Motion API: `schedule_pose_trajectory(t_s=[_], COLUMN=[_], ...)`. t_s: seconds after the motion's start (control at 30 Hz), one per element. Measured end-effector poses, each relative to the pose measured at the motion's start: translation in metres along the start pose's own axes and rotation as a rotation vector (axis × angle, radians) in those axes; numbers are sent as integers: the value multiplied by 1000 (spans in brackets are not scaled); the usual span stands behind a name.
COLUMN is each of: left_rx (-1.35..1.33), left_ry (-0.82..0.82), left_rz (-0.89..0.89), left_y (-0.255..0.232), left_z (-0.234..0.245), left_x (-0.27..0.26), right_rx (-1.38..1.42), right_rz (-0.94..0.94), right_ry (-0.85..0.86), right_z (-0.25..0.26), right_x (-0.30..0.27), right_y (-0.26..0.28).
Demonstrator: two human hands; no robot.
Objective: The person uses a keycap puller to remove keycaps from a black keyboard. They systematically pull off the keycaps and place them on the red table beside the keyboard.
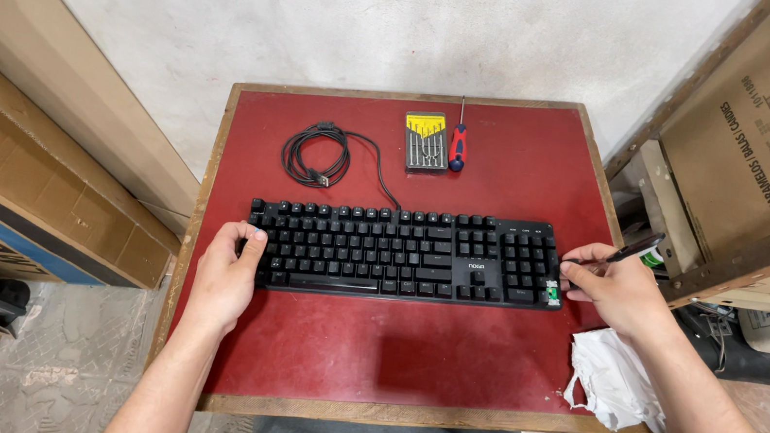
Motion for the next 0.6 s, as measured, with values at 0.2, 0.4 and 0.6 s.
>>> schedule_pose_trajectory(t_s=[0.2, 0.4, 0.6], left_rx=[-43, -3, 70], left_ry=[15, 42, 58], left_rz=[-20, -12, -24], left_y=[-5, -10, -7], left_z=[-4, -1, 0], left_x=[-3, -10, -15], right_rx=[-39, -8, 5], right_rz=[14, 4, -15], right_ry=[5, 12, 15], right_z=[0, 1, 5], right_x=[-5, -1, -3], right_y=[11, 4, -2])
Point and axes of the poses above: each hand's wrist, its own x-axis towards the middle knuckle, its own z-axis out of the back of the hand, y = z × x, the point moved 10 cm from there along x, towards the middle knuckle, and after that the axes turned 1 degree about -x, right-handed, at the moved point
